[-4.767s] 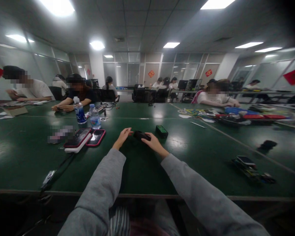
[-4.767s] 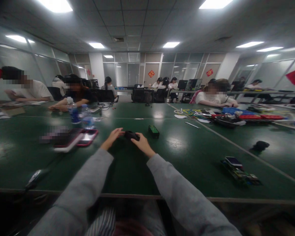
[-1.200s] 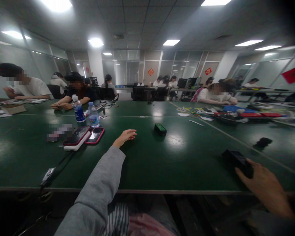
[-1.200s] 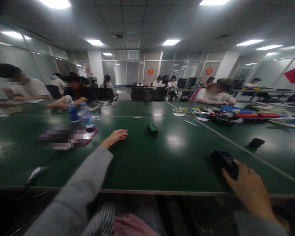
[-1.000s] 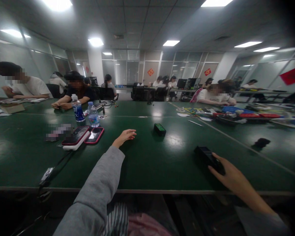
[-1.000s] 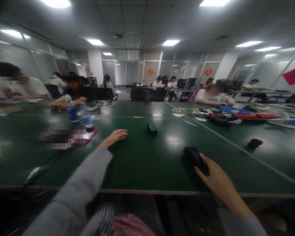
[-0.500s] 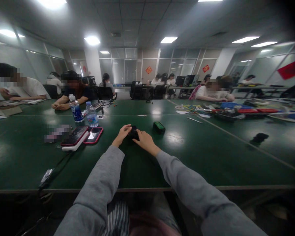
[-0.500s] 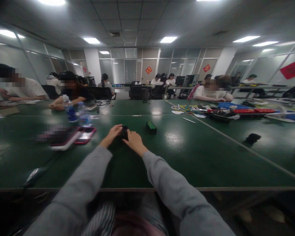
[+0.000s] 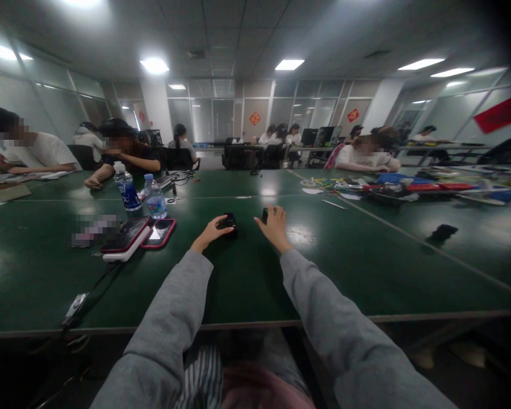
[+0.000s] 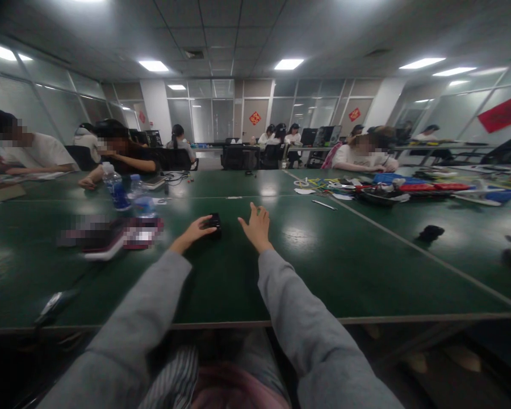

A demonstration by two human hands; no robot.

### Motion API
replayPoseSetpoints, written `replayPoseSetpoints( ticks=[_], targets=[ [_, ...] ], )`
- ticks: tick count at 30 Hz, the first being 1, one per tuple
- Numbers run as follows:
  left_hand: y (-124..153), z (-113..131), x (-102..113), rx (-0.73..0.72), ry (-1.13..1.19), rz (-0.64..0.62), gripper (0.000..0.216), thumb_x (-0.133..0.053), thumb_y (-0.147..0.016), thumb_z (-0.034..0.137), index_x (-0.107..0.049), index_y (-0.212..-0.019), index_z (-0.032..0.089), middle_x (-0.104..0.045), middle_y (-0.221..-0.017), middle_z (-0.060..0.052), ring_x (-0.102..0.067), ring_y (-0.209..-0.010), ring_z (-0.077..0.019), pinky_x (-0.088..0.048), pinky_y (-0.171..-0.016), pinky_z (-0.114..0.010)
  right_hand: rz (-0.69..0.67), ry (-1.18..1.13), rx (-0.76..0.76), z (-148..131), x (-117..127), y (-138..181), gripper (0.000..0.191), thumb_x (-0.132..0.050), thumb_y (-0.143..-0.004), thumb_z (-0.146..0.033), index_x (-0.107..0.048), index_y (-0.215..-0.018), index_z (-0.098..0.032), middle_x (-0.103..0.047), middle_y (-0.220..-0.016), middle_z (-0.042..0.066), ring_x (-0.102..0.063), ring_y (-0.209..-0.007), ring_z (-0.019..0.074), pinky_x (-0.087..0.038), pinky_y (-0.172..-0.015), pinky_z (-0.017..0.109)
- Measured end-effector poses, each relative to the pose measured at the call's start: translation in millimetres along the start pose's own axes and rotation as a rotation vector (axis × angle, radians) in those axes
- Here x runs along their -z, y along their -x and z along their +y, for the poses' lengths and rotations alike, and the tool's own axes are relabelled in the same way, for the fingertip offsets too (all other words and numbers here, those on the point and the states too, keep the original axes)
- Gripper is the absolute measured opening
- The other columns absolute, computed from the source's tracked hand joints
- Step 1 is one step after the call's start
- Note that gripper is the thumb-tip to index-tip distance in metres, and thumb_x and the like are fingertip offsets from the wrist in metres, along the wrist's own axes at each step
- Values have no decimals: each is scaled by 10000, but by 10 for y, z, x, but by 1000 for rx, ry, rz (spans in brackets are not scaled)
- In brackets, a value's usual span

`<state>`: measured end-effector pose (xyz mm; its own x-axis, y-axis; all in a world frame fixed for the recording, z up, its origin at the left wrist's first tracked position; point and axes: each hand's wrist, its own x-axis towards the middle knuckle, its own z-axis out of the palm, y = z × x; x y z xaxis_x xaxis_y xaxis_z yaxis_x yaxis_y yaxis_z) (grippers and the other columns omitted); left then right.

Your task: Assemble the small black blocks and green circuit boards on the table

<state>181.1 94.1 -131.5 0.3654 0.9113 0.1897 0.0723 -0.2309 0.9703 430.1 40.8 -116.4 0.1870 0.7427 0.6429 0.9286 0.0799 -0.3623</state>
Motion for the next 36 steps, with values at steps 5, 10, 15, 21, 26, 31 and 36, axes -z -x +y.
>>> replayPoseSetpoints(
  ticks=[5, 10, 15, 21, 26, 31, 36],
  targets=[
    [-10, -20, 0, 10, -40, 17, 664, -804, -689, 352, -556, -1288, 208, -524, -1371, -135, -533, -1219, -267, -407, -1037, -437, -41, 49, -84, 338, -147, -5, 598, -552, -823, -266, -389, -1351, -39, -394, -1296, 245, -372, -1220, 357, -353, -1004, 492],
    [1, -20, -47, -81, -167, 65, 606, -745, -747, 390, -558, -1295, 212, -547, -1351, -120, -529, -1228, -252, -382, -1056, -418, -55, -54, -88, 375, -198, -26, 477, -480, -812, -187, -463, -1272, -63, -458, -1228, 204, -426, -1179, 296, -381, -1014, 427],
    [102, 139, -100, -42, -177, 114, 537, -736, -756, 372, -591, -1257, 244, -569, -1332, -91, -504, -1252, -262, -378, -1057, -412, -113, -182, 7, 282, -221, -30, 491, -518, -789, -219, -464, -1266, -115, -477, -1242, 160, -438, -1186, 265, -369, -1047, 417],
    [202, 277, -124, -21, -211, 131, 515, -730, -760, 381, -602, -1242, 252, -573, -1329, -81, -467, -1283, -287, -374, -1055, -408, -105, -162, -139, 239, -264, -5, 628, -605, -791, -346, -424, -1304, -33, -456, -1284, 240, -417, -1237, 322, -363, -1034, 446],
    [159, 209, -111, -25, -236, 113, 556, -722, -762, 428, -578, -1270, 255, -560, -1346, -84, -461, -1289, -292, -358, -1063, -420, -230, -121, -193, 176, -180, 17, 467, -554, -851, -315, -469, -1254, -95, -570, -1143, 167, -552, -1056, 261, -434, -916, 363],
    [65, 50, -79, -70, -274, 110, 596, -699, -772, 471, -550, -1304, 246, -548, -1359, -97, -476, -1275, -280, -333, -1082, -418, -206, 86, 8, 27, -112, 105, 517, -560, -841, -186, -413, -1332, -119, -496, -1224, 196, -510, -1098, 287, -396, -941, 393],
    [-2, -75, -41, -134, -442, 88, 622, -602, -836, 524, -483, -1368, 224, -528, -1382, -100, -495, -1258, -260, -340, -1082, -416, -245, 148, 23, 9, -167, 164, 624, -600, -871, -410, -353, -1388, -164, -489, -1216, 185, -513, -1099, 289, -412, -911, 395]
  ],
)
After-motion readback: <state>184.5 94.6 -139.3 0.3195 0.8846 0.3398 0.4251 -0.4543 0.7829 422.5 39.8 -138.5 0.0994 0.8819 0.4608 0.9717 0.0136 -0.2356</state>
